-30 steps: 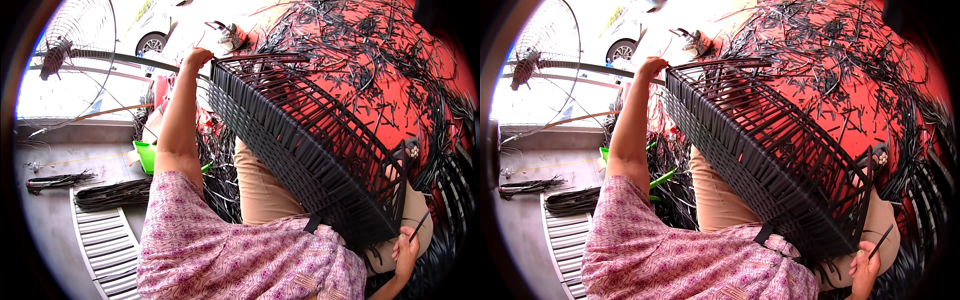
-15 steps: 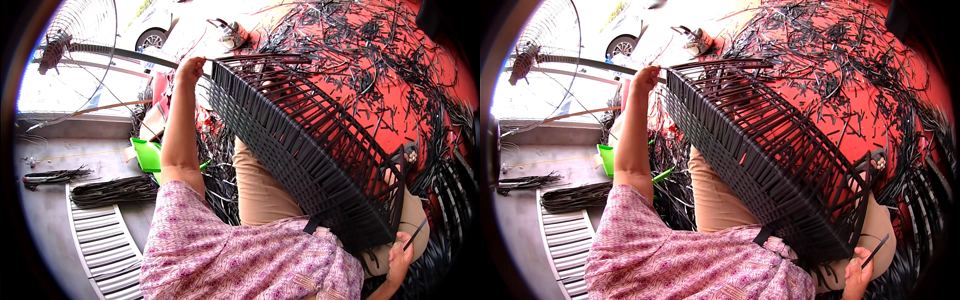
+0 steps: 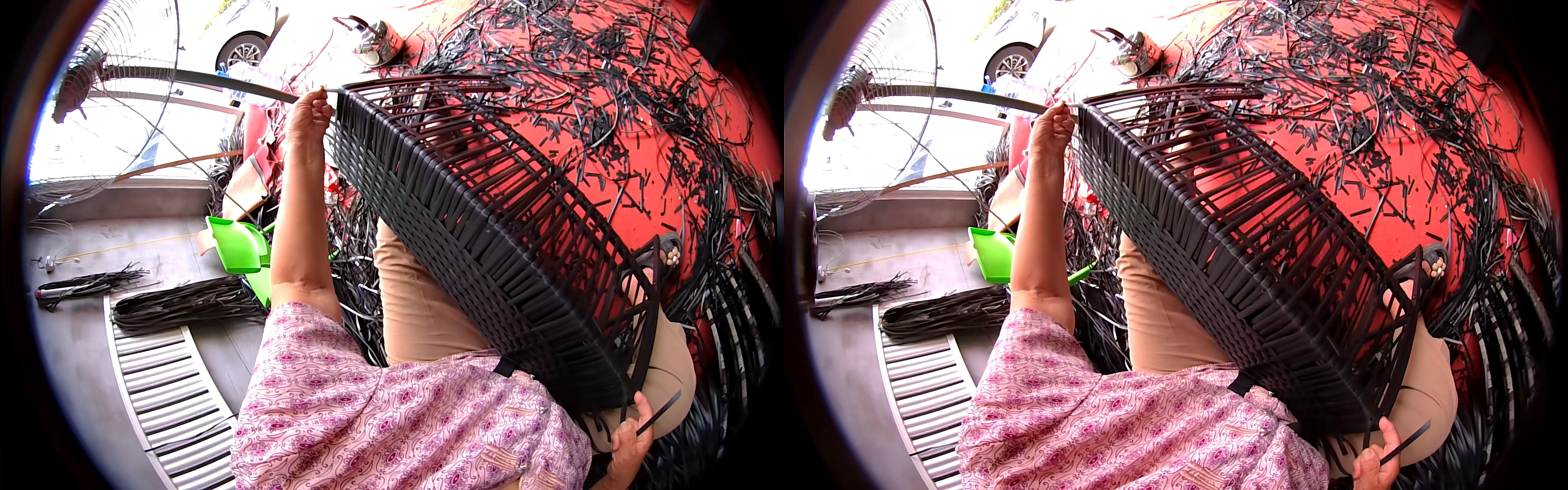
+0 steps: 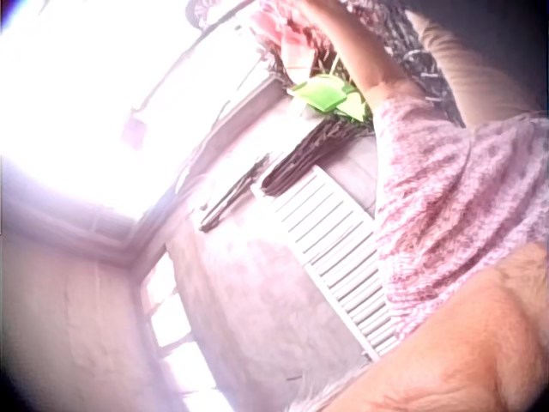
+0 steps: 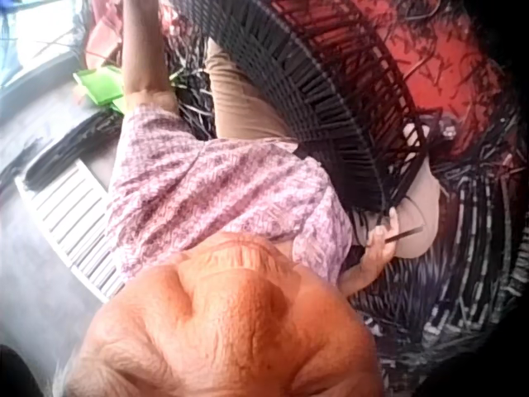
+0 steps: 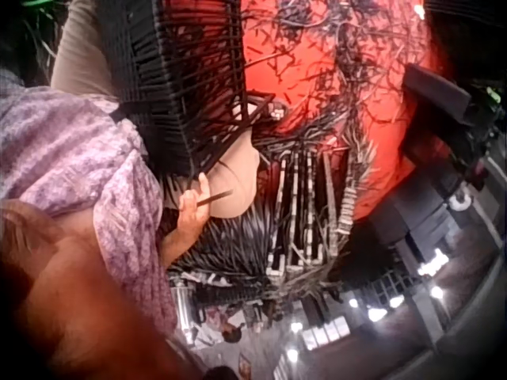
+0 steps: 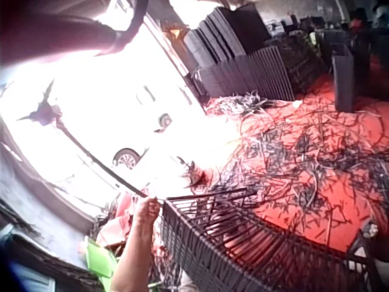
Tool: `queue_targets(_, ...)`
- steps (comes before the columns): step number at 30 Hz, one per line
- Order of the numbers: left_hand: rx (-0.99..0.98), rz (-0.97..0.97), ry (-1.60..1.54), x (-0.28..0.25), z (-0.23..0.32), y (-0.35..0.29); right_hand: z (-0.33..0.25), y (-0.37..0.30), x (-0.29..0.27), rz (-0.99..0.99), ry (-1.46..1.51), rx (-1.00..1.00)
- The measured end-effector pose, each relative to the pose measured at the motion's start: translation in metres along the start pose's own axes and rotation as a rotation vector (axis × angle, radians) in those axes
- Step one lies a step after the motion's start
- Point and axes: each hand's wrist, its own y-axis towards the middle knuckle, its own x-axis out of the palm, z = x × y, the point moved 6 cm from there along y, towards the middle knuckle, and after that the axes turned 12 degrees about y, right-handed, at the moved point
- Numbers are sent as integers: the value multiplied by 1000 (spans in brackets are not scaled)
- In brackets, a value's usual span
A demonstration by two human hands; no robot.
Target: The person weaves a black plastic basket by hand, interlacing black plastic strips through a pre-formed frame. They adjust the basket's position and continue weaving the sides, working on the structure while sitting on the floor.
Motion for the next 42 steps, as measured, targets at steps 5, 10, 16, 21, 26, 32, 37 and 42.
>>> queue_targets(5, 10, 16, -16, -4, -3, 7, 1, -3, 0, 12, 19, 12)
queue_targets(10, 521, 154, 914, -12, 40, 21, -2, 6, 12, 44, 72, -52)
queue_targets(16, 1333, 293, 1565, 169, 15, -130, -15, 1, 34, 64, 21, -159)
queue_targets(21, 929, -901, 1239, 310, -115, -283, -18, -6, 28, 126, 49, -129)
queue_targets(26, 1113, -799, 1386, 325, -145, -323, -17, -28, 11, 125, 16, -151)
queue_targets(32, 1062, -773, 1330, 322, -152, -328, -9, -37, -1, 116, -23, -157)
queue_targets(37, 1094, -697, 1335, 318, -152, -337, -28, -48, -37, 233, -148, -457)
queue_targets(42, 1276, -607, 1282, 350, -140, -381, -60, -57, -37, 231, -251, -714)
